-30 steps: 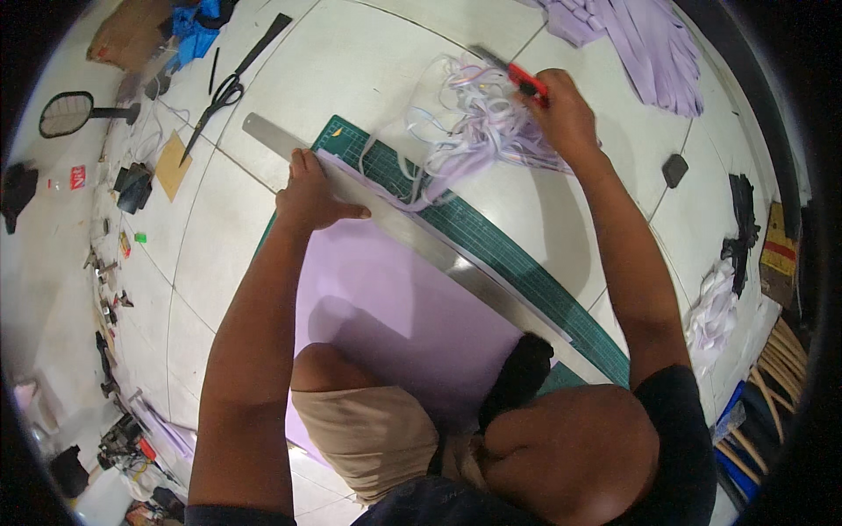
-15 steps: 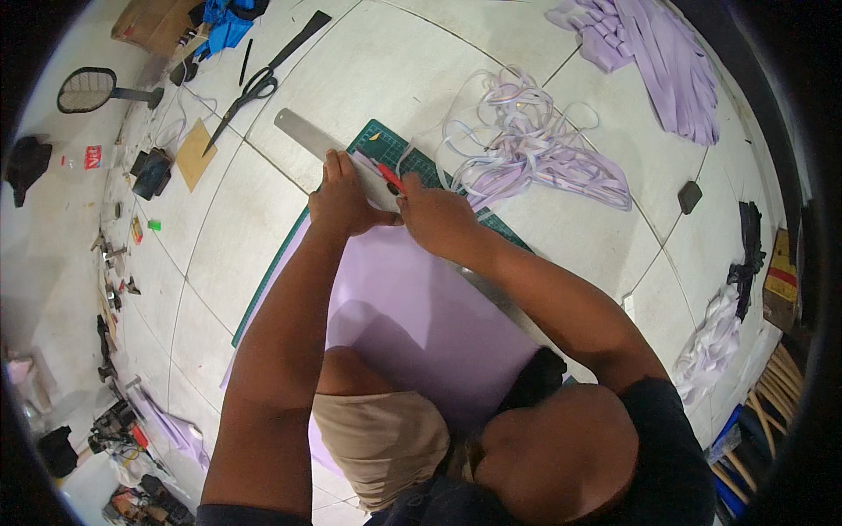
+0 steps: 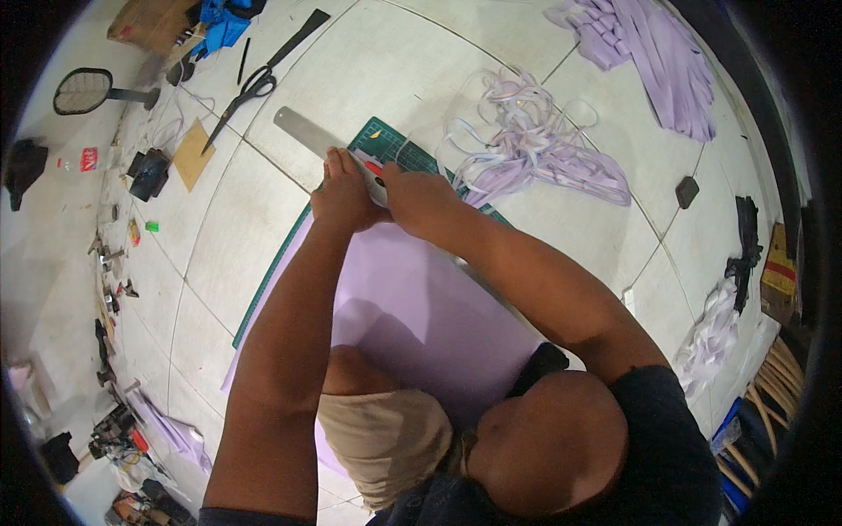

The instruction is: The person cuts a large piece of purple fabric into strips using a utility knife and a long metal ruler on a cutting mat.

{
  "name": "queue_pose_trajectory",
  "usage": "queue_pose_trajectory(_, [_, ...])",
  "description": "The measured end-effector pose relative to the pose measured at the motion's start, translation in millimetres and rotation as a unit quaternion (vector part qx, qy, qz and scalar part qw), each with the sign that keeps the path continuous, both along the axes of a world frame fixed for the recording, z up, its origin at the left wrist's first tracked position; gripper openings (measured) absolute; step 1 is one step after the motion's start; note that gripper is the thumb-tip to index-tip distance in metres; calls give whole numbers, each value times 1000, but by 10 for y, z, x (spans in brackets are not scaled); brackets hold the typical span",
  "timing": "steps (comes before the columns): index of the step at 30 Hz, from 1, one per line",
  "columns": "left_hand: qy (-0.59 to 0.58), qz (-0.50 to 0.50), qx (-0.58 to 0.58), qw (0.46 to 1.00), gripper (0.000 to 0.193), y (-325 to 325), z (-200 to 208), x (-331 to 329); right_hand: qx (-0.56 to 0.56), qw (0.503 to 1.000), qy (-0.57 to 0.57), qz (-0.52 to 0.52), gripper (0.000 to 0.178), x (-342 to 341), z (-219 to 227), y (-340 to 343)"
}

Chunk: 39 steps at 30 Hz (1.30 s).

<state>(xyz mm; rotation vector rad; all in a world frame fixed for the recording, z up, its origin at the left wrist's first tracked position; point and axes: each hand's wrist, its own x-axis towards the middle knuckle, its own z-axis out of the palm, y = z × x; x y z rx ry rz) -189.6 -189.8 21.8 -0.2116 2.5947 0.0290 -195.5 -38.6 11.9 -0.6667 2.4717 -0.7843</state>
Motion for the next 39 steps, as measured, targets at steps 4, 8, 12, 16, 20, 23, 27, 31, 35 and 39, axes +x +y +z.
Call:
queue_pose_trajectory(4, [-19, 4, 0, 1000, 153, 71, 49, -15, -2, 999, -34, 1, 24, 145, 42, 314])
queue_pose_trajectory(8, [-34, 3, 2, 999, 154, 88, 79, -24, 97, 986, -137, -10, 23, 630, 174, 1017])
queue_pose_trajectory(12, [-9, -5, -5, 1000, 155, 33, 0, 1, 164, 966, -200, 5, 28, 1039, 453, 1650])
queue_pose_trajectory(16, [-16, -1, 2, 1000, 155, 44, -1, -23, 220, 943, -247, 24, 27, 1284, 806, 2044])
queue_pose_trajectory(20, [-25, -5, -6, 1000, 155, 63, 52, -56, 287, 925, -243, 57, 25, 1299, 932, 2414])
queue_pose_trajectory(23, [-38, -2, -8, 999, 158, 8, -12, -54, 126, 973, -191, -45, 30, 1014, 875, 2280])
queue_pose_trajectory(27, [-22, -5, 1, 1000, 155, 119, -2, -66, 34, 988, -59, -139, 38, 1041, 185, 2077])
queue_pose_trajectory(31, [5, -9, 14, 1000, 156, 36, 13, -10, 54, 967, -157, -194, 37, 1199, 130, 1880])
queue_pose_trajectory(35, [-18, 4, 7, 1000, 154, 10, -5, -54, -6, 953, -175, -248, 30, 1253, 34, 1873])
queue_pose_trajectory(39, [-17, 3, 17, 1000, 153, 48, -17, -62, -98, 933, -170, -302, 25, 1018, -152, 2113])
